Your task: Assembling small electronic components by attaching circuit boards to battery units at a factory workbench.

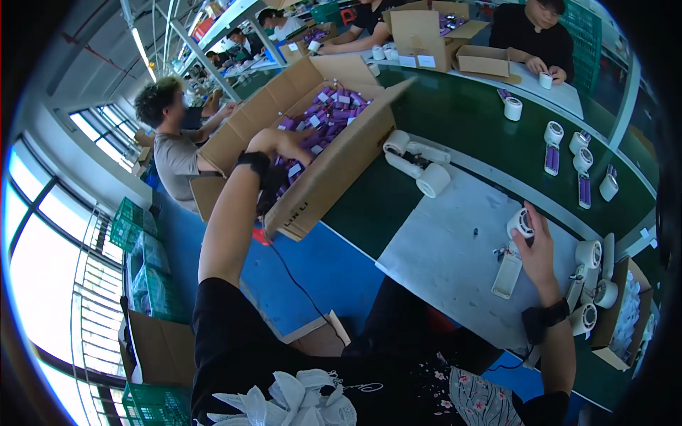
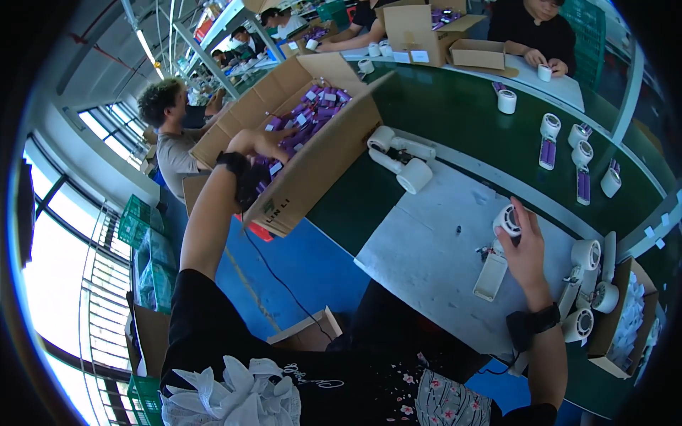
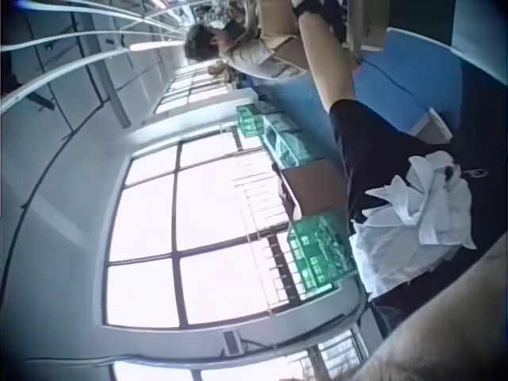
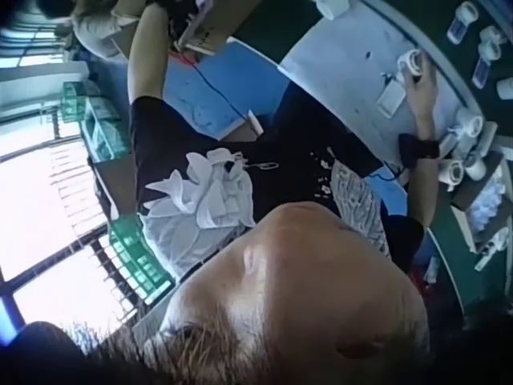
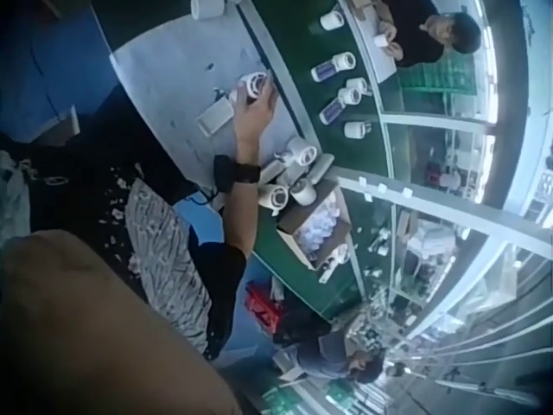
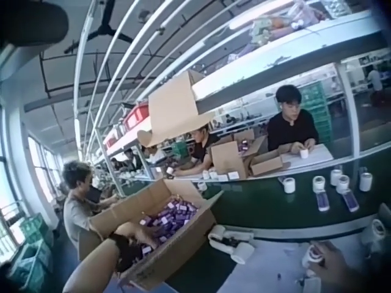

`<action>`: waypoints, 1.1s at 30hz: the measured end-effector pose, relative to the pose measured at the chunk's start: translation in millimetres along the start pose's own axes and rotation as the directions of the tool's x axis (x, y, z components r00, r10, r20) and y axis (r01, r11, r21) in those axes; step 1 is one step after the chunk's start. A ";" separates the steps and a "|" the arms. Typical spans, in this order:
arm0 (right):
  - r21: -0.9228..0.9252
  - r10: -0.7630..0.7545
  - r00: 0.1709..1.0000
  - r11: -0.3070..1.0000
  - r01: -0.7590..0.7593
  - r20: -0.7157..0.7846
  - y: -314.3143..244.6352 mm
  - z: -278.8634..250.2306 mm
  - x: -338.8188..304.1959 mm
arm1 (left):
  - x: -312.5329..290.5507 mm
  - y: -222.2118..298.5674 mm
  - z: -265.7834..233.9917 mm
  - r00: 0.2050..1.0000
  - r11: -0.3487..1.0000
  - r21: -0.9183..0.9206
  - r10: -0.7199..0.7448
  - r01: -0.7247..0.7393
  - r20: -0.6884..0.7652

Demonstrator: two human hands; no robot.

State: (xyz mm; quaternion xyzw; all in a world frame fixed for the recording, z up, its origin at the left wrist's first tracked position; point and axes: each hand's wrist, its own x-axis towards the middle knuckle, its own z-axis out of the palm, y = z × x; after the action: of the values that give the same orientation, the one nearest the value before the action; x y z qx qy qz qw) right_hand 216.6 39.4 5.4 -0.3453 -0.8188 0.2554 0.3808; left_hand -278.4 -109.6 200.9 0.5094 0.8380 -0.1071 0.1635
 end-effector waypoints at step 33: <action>-0.028 -0.013 1.000 1.000 0.013 -0.003 0.3 -5.5 -5.5 | 19.4 -15.4 26.4 0.952 0.968 -0.138 0.168 -0.208 -0.256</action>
State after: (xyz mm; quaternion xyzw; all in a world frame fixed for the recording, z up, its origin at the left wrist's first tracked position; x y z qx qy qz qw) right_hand 223.7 36.3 5.9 -0.3458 -0.8238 0.2412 0.3789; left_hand -296.0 -109.9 169.4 0.5813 0.8051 0.0410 0.1104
